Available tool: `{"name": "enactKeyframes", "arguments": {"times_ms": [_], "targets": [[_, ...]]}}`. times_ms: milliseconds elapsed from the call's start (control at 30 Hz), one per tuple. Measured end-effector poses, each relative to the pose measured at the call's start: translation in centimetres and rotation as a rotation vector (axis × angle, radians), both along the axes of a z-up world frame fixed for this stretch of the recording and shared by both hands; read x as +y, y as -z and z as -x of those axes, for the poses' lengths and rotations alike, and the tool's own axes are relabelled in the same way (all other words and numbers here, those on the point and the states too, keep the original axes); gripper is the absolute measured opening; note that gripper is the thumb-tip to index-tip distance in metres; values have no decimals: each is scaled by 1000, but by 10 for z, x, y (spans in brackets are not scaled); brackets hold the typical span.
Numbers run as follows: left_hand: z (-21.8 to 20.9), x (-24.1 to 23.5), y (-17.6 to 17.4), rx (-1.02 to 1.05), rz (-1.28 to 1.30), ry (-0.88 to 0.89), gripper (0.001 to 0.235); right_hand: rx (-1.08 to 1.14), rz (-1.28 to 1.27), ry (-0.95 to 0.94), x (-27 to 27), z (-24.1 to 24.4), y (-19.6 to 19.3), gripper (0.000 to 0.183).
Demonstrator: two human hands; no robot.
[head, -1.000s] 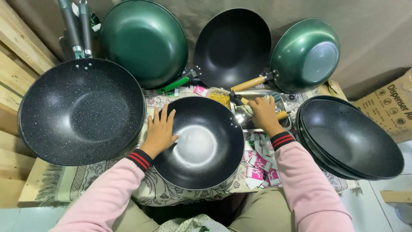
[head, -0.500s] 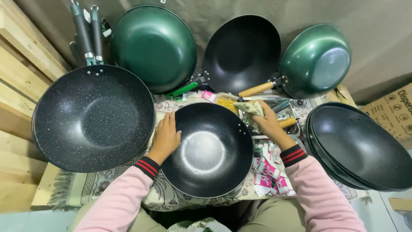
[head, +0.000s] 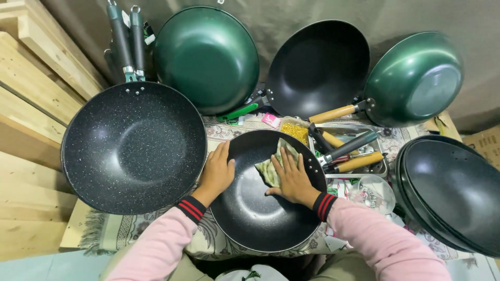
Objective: Attaching a handle to a wok and wiping the surface clean.
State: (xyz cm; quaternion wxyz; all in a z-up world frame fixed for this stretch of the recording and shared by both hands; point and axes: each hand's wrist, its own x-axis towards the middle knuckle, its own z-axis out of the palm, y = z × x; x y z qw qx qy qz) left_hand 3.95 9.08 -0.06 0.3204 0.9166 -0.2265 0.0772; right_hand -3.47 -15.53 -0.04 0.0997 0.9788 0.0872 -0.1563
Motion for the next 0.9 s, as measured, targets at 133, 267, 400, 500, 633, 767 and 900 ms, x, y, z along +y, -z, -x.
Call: {"name": "enactKeyframes", "arguments": {"times_ms": [133,267,400,500,633,767,900], "targets": [[3,3,-7,-3,-3,12,66,-85,47,-33,-2,-25,0,120],[0,4,-8,22,31,17,69,-401,28,-188,-17,-52,21,112],[0,2,2,-76,-35,12,72,-536,20,-363,-25,-71,25,86],[0,1,2,-92,-31,3,71,-416,-23,-277,-4,-71,20,90],[0,1,8,-124,-53,-7,70,-188,-258,-251,33,-39,66,89],[-2,1,8,-199,-93,-23,71,157,-607,-419,63,17,16,76],[1,1,-6,-104,-94,1,68,467,-857,-269,54,41,1,67]]}}
